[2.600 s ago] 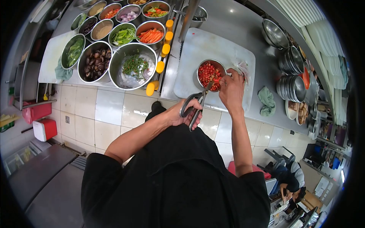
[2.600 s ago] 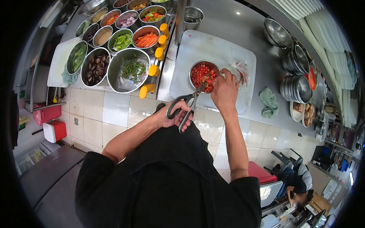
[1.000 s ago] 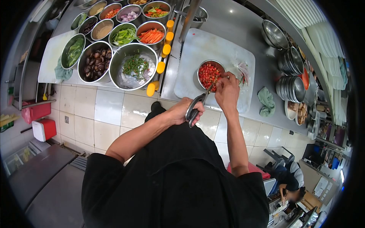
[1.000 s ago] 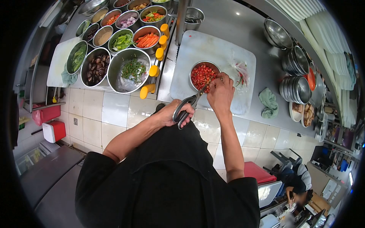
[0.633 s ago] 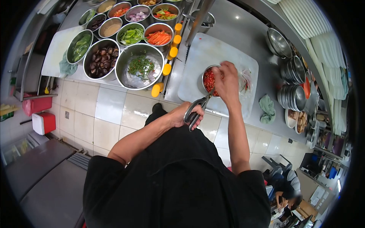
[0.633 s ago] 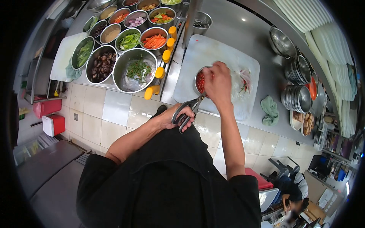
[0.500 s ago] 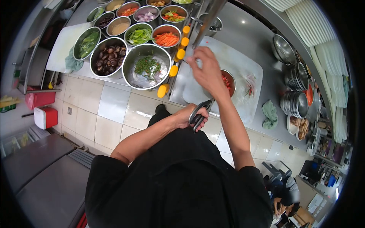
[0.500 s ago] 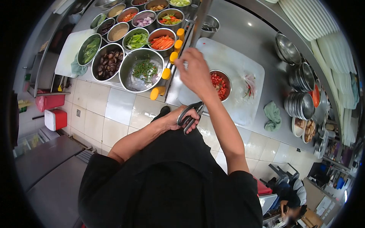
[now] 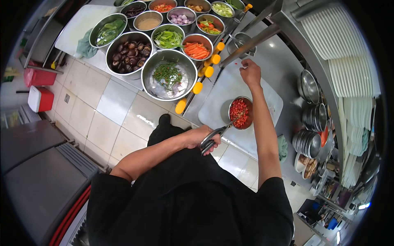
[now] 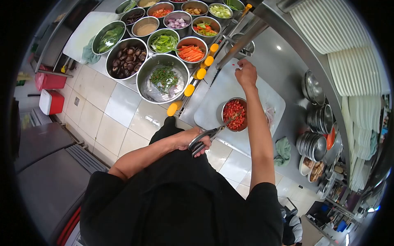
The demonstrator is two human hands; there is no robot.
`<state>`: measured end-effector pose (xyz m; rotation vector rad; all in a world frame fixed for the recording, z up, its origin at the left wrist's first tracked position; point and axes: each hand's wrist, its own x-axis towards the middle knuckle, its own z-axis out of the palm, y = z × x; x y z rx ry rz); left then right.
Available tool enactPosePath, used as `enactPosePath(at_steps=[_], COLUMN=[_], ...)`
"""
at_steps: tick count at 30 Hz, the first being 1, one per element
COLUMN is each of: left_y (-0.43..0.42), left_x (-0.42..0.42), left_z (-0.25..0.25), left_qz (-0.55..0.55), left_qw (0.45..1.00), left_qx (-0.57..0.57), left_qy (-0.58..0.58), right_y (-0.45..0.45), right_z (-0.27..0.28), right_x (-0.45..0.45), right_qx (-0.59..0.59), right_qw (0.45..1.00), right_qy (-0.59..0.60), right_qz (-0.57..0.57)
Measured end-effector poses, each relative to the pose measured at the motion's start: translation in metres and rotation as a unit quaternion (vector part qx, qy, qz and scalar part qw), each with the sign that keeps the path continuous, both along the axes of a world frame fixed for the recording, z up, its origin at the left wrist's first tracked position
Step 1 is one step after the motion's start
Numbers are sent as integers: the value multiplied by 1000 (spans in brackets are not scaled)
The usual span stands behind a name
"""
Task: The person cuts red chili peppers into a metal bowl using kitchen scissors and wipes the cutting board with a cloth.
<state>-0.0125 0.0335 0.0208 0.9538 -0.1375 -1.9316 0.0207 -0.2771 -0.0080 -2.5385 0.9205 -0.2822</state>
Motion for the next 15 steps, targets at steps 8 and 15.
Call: enactPosePath(at_steps=[8, 15], left_y=[0, -2], left_x=[-2, -4], left_z=[2, 1], left_qz=[-8, 8], left_qw=[1000, 1000], left_qx=[2, -2], left_qy=[-10, 2], right_y=[-15, -23], right_z=[-30, -34], right_x=[29, 30], right_qx=[-107, -113], right_qw=[981, 977], right_qy=[94, 126], right_qz=[133, 128])
